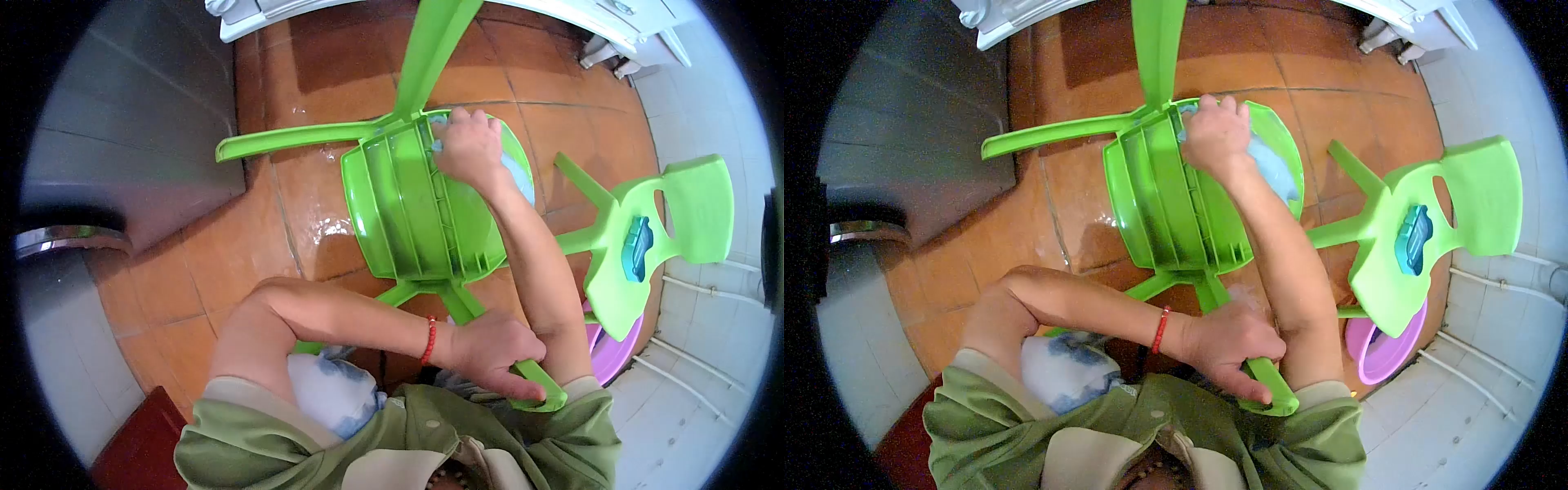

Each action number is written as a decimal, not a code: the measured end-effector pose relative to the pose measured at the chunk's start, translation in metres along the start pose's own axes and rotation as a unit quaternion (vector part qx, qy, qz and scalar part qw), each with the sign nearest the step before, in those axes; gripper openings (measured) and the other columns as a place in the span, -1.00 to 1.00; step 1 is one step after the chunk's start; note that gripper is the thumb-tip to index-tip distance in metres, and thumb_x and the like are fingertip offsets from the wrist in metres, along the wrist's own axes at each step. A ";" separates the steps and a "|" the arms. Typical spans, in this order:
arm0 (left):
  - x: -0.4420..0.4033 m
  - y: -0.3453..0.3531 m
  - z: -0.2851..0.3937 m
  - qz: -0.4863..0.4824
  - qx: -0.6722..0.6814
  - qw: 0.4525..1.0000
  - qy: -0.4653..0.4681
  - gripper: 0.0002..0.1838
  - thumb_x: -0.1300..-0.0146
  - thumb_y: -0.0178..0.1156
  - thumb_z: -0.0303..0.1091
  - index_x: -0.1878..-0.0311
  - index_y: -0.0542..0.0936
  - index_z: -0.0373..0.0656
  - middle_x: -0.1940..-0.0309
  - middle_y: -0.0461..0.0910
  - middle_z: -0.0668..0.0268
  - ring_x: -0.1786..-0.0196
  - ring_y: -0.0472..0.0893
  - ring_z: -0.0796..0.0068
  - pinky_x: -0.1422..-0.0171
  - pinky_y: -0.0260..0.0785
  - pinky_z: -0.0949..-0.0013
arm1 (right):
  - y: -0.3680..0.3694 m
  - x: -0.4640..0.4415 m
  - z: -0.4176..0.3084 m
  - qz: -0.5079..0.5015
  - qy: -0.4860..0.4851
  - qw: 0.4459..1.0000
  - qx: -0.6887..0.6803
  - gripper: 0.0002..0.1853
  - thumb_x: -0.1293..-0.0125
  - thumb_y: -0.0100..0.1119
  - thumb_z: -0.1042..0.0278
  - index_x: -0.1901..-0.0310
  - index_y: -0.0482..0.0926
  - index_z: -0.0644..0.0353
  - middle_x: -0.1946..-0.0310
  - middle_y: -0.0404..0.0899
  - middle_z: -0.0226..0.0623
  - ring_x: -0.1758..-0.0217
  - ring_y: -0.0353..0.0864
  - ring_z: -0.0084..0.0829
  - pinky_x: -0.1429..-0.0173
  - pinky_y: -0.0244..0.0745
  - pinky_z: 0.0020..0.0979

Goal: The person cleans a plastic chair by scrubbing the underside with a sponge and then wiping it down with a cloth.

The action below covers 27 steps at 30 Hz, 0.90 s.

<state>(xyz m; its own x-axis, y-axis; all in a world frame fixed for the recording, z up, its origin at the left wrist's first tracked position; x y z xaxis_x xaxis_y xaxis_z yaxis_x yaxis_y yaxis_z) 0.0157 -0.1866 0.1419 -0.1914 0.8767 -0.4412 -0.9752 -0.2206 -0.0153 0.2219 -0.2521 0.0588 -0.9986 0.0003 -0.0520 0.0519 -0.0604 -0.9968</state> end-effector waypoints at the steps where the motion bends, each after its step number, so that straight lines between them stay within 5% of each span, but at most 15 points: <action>1: 0.000 0.002 -0.001 -0.005 0.012 1.000 0.001 -0.39 -0.13 0.13 0.29 0.60 0.38 -0.13 0.68 0.39 0.16 0.54 0.50 0.04 0.47 0.28 0.11 | -0.001 0.004 -0.001 -0.016 -0.003 1.000 0.008 -0.72 0.05 0.18 0.36 0.22 0.66 0.00 0.26 0.48 -0.28 0.14 0.45 -0.15 0.07 0.32 -0.15; 8: 0.000 0.006 -0.001 0.002 0.003 1.000 0.029 -0.39 -0.15 0.07 0.32 0.59 0.37 -0.11 0.66 0.38 0.19 0.54 0.46 0.06 0.44 0.18 0.11 | -0.019 0.060 -0.006 0.037 -0.041 0.998 -0.032 -0.85 -0.02 0.17 0.36 0.32 0.63 0.07 0.25 0.52 -0.25 0.13 0.47 -0.18 0.10 0.39 -0.24; 17: 0.002 0.008 0.000 -0.028 -0.019 0.999 0.021 -0.39 -0.15 0.10 0.31 0.56 0.42 -0.14 0.69 0.44 0.15 0.55 0.52 0.02 0.47 0.31 0.07 | -0.052 0.041 0.033 0.239 0.026 0.948 -0.209 -0.61 0.11 0.29 0.51 0.13 0.61 0.16 0.27 0.51 -0.18 0.15 0.47 -0.15 0.00 0.40 -0.21; 23: 0.001 0.005 0.001 -0.016 -0.012 0.999 0.027 -0.40 -0.14 0.11 0.29 0.56 0.43 -0.15 0.65 0.45 0.14 0.52 0.53 0.03 0.46 0.31 0.08 | -0.016 0.036 0.006 0.229 0.033 0.972 0.034 -0.59 0.13 0.29 0.42 0.12 0.62 0.14 0.36 0.47 -0.29 0.24 0.47 -0.24 0.25 0.37 -0.29; 27: 0.001 0.004 0.000 -0.002 0.004 1.000 0.030 -0.41 -0.15 0.11 0.27 0.56 0.43 -0.15 0.65 0.46 0.13 0.51 0.52 0.01 0.46 0.31 0.08 | -0.015 0.031 0.004 0.178 0.031 0.983 0.016 -0.56 0.12 0.32 0.35 0.09 0.61 0.11 0.38 0.46 -0.33 0.25 0.47 -0.26 0.27 0.35 -0.28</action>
<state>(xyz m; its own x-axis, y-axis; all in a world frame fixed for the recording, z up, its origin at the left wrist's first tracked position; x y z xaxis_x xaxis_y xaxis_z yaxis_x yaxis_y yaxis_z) 0.0115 -0.1869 0.1413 -0.1817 0.8506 -0.4934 -0.9767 -0.2143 -0.0097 0.1902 -0.2552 0.0724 -0.9147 0.0350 -0.4026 0.3977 -0.0997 -0.9121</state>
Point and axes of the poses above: each hand's wrist, its own x-axis away from the middle knuckle, its own y-axis out of the palm, z = x × y, the point moved 7 cm from there along -x, towards the middle knuckle
